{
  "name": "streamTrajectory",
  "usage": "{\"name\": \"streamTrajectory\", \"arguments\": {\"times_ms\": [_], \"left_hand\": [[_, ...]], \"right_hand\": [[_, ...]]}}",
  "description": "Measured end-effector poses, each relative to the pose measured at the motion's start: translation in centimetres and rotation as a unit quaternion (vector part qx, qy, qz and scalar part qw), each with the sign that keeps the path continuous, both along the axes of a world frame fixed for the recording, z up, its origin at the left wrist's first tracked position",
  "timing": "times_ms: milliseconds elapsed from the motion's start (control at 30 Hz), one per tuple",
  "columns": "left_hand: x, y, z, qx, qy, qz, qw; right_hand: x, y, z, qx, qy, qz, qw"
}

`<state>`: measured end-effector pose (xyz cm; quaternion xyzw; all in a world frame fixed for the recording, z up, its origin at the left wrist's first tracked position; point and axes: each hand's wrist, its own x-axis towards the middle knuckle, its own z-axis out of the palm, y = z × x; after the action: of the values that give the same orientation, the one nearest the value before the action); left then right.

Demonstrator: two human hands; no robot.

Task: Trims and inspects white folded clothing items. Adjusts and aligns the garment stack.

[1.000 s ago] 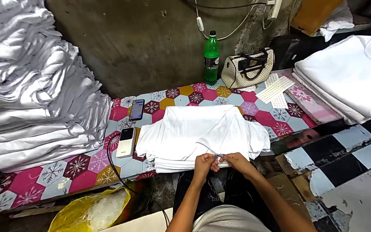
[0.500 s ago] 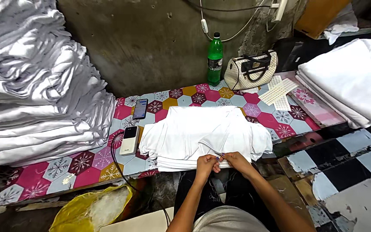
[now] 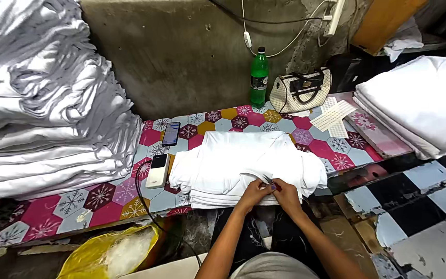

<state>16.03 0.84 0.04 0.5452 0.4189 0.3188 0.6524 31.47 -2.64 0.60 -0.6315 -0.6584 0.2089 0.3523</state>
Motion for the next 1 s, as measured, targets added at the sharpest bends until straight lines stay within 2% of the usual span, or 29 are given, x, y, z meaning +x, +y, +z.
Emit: {"name": "streamTrajectory", "arguments": {"times_ms": [67,167,233,267,333,433,500,533,633,700,733,800,867,933,1000], "left_hand": [[0.7,0.6,1.9,0.011,-0.074,0.025,0.997],[-1.6,3.6,4.9,0.137,-0.17,0.117,0.969],[-4.7,6.3,6.0,0.167,-0.224,0.217,0.935],[-6.2,7.1,6.2,0.167,-0.216,0.267,0.924],[-8.0,7.4,5.3,0.16,-0.113,0.313,0.929],[-8.4,5.6,-0.3,0.182,0.138,0.215,0.95],[-8.2,3.9,-3.6,0.244,0.229,0.182,0.924],[-8.0,3.3,-3.9,0.264,0.248,0.192,0.912],[-6.5,1.2,-2.4,0.295,0.293,0.229,0.88],[-4.7,0.3,-1.9,0.377,0.267,0.223,0.858],[-3.6,-0.3,-1.6,0.404,0.252,0.181,0.861],[-1.3,-1.4,-0.8,0.395,0.253,0.04,0.882],[0.9,-1.9,-0.6,0.388,0.282,-0.039,0.876],[2.4,-2.2,-0.7,0.442,0.273,0.013,0.855],[2.9,-1.9,0.0,0.501,0.248,0.103,0.823]], "right_hand": [[0.3,-0.3,1.2,0.001,0.107,0.006,0.994],[1.6,-1.2,2.4,-0.023,0.175,-0.005,0.984],[3.3,-1.9,1.3,-0.04,0.154,-0.006,0.987],[4.1,-2.2,0.3,-0.044,0.125,0.004,0.991],[5.3,-2.7,-1.2,-0.055,0.03,0.025,0.998],[6.0,-2.6,-2.9,-0.087,-0.121,0.029,0.988],[6.4,-2.4,-3.9,-0.069,-0.17,0.018,0.983],[6.5,-2.3,-4.0,-0.048,-0.172,0.014,0.984],[7.1,-2.5,-3.1,-0.046,-0.165,0.022,0.985],[7.3,-2.1,-1.6,-0.083,-0.174,0.036,0.981],[7.3,-2.0,-0.7,-0.109,-0.18,0.043,0.977],[7.1,-1.9,0.8,-0.108,-0.176,0.047,0.977],[6.4,-2.3,1.7,-0.015,-0.157,0.028,0.987],[5.4,-2.1,1.7,0.132,-0.161,-0.008,0.978],[4.5,-1.4,1.5,0.203,-0.178,-0.041,0.962]]}}
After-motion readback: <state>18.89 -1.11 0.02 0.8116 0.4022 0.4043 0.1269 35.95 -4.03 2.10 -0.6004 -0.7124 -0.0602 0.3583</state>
